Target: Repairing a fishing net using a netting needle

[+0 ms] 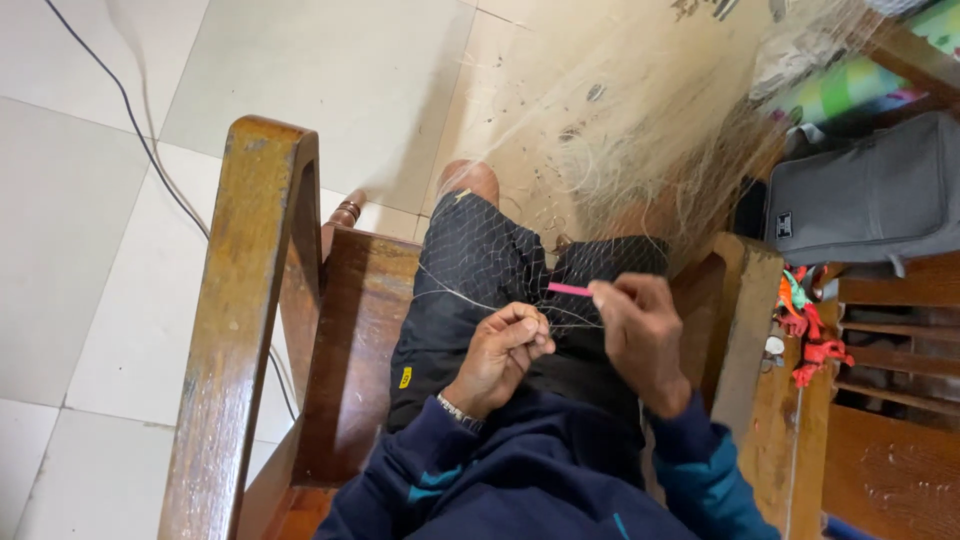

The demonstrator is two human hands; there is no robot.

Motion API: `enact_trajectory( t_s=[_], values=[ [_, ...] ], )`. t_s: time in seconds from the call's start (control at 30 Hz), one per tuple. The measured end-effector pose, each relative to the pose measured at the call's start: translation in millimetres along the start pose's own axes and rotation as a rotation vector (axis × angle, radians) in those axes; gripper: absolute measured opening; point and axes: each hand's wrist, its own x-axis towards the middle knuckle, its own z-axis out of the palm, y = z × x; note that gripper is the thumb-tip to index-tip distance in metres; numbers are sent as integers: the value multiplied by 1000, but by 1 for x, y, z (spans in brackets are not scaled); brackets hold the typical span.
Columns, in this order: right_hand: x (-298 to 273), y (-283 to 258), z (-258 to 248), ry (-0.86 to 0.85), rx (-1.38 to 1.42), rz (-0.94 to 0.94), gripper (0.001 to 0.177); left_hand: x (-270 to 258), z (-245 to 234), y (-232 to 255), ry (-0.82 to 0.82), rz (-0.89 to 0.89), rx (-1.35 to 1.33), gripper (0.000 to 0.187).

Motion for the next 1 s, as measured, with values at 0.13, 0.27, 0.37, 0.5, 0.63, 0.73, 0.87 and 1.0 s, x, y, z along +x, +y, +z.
enact_trajectory(
  t_s=[0.13, 0.27, 0.37, 0.5, 0.63, 0.73, 0.87, 1.0],
  values=[
    [-29, -17, 0, -23, 33, 161, 10, 0, 2, 0, 7, 0, 7, 8],
    [-34, -20, -1, -57, 45, 172, 12, -1, 5, -2, 42, 44, 59, 8],
    [-30, -20, 2, -48, 56, 124, 12, -1, 8, -2, 67, 77, 94, 7],
    [-27, -25, 10, -24, 117, 128, 13, -2, 11, -2, 82, 103, 126, 6],
    [-19, -36, 15, -9, 185, 170, 13, 0, 13, -5, 83, 126, 142, 5],
    [-7, -50, 14, -19, 238, 185, 18, -3, 29, 2, 121, 183, 274, 3],
    [9, -63, 16, -24, 322, 228, 19, -6, 45, 13, 103, 289, 462, 3],
    [11, -65, 22, -35, 339, 280, 20, -4, 44, 14, 118, 359, 503, 3]
  ],
)
